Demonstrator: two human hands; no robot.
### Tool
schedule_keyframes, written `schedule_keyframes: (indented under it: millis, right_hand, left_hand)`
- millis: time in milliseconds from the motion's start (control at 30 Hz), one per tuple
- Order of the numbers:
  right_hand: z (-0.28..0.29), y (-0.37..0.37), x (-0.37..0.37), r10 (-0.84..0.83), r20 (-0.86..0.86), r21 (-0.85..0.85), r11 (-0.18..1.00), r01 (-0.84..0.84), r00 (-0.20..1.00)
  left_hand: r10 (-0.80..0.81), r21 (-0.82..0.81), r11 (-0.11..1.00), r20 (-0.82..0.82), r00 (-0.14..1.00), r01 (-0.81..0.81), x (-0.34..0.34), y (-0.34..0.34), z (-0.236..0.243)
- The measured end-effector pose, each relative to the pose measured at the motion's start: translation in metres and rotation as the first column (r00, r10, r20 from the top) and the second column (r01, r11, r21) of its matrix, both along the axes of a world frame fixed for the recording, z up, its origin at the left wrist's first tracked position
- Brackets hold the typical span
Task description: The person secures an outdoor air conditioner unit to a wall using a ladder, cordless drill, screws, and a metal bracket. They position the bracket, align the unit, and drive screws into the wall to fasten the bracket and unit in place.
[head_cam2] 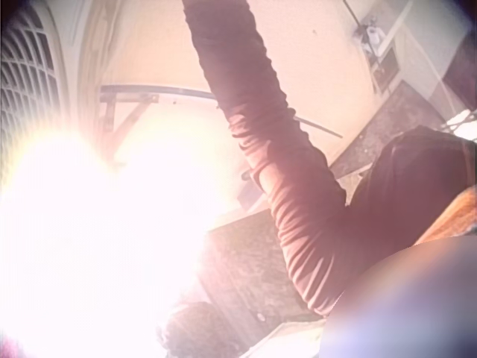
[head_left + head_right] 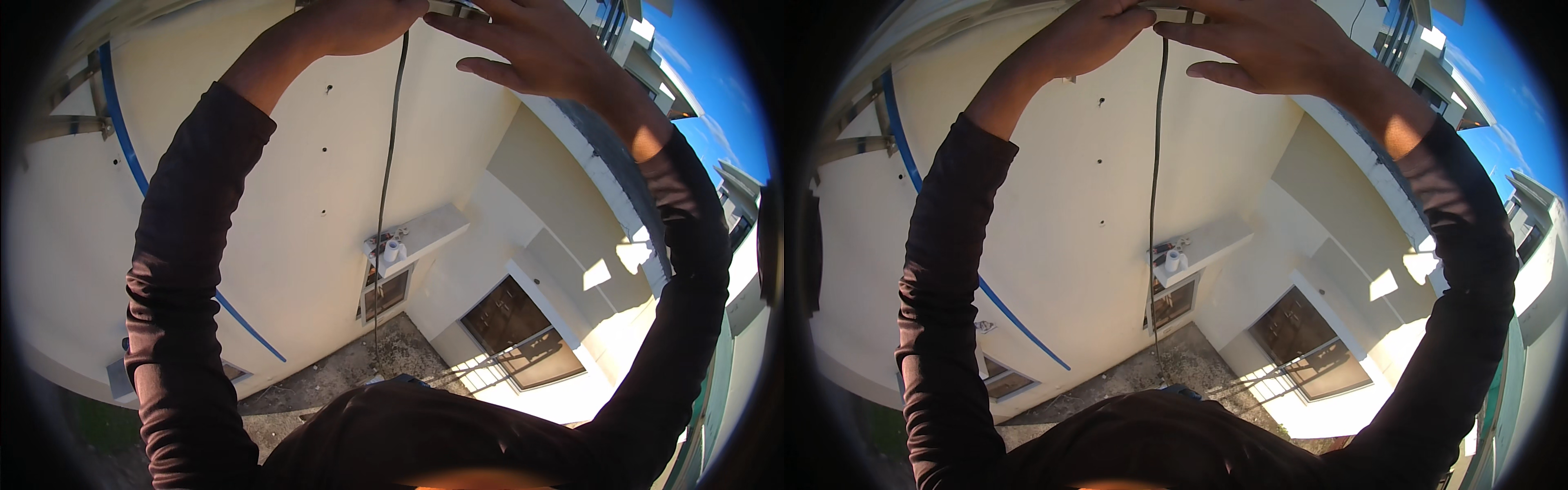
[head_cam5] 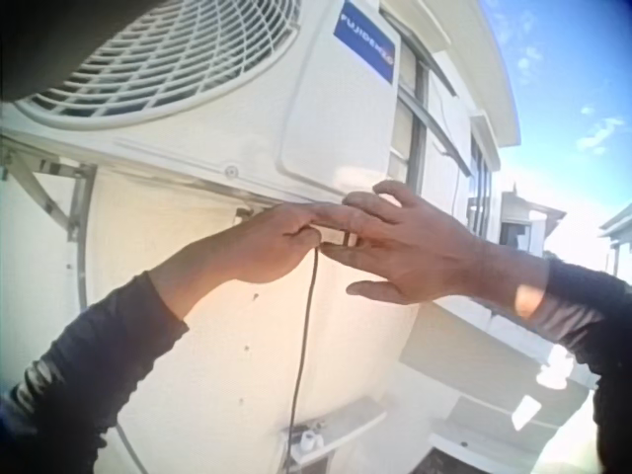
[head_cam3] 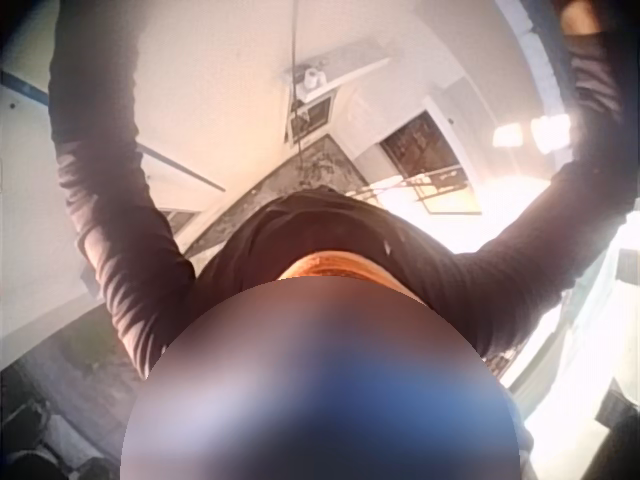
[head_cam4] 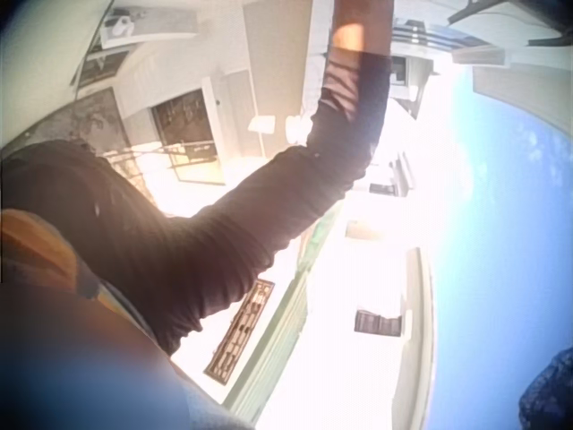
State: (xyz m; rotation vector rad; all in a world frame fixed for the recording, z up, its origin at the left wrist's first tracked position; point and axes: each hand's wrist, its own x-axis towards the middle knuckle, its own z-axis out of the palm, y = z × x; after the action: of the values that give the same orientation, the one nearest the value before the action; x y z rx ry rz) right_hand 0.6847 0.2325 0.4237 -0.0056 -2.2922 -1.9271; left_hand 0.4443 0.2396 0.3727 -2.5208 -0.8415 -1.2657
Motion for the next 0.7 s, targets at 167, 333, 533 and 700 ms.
schedule_keyframes:
  millis: [167,333,533,700]
  right_hand:
    - [0.001,-0.001,-0.001,0.054,0.002,-0.111,0.992,-0.053,0.999]
    - [0.001,-0.002,0.0,0.069,0.01,-0.136,0.988,-0.067,0.998]
    - [-0.009,-0.003,0.004,0.112,-0.062,-0.065,0.991,-0.116,0.992]
    - [-0.075,-0.027,0.018,0.29,-0.36,-0.297,0.865,-0.403,0.887]
  left_hand:
    - [0.003,0.032,0.999,-0.019,1.0,-0.002,-0.002,0.0,0.001]
    - [0.03,0.045,0.999,-0.051,0.998,-0.028,-0.002,0.001,0.001]
    - [-0.109,-0.042,0.993,-0.011,0.994,0.109,-0.003,0.003,0.003]
    - [-0.164,-0.075,0.977,0.34,0.926,0.2,0.006,-0.013,-0.066]
